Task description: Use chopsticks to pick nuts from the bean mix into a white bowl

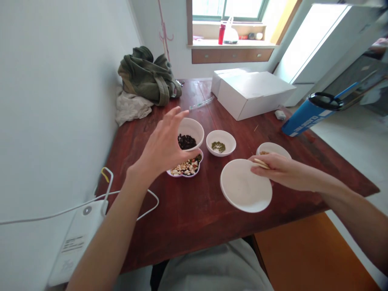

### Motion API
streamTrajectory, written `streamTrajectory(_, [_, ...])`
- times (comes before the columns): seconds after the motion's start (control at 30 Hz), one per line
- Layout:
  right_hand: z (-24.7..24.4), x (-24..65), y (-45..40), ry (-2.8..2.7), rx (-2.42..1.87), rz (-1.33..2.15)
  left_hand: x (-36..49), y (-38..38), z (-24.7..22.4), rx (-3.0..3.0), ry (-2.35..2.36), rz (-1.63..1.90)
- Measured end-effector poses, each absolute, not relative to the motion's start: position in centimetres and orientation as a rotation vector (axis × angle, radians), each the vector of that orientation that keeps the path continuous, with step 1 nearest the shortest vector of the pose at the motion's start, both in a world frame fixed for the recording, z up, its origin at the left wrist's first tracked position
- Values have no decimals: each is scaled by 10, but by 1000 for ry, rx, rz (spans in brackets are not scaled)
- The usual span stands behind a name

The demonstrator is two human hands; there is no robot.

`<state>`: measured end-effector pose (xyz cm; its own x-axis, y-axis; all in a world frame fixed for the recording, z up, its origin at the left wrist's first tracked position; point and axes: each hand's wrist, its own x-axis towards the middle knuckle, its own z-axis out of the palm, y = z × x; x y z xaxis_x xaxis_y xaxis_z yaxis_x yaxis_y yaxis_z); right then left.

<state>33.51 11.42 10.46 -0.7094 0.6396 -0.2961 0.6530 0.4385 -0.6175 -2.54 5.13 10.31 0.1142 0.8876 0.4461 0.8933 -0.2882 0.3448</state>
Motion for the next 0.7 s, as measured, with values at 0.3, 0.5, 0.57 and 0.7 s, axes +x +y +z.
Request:
streamTrajectory(0.3, [74,290,92,2451,959,-1443,-59,165,41,-2451,-1952,-937])
streamTrajectory(0.5, [63,269,93,2470,837,-1446,-59,179,23,-2524,-1975,-896])
streamTrajectory(0.57, [61,262,94,2491,791,-1429,-59,182,19,-2540,-1976,-898])
streamTrajectory(0.7, [59,248,92,2507,734,-1394,-58,186,11,-2539,-1971,-897])
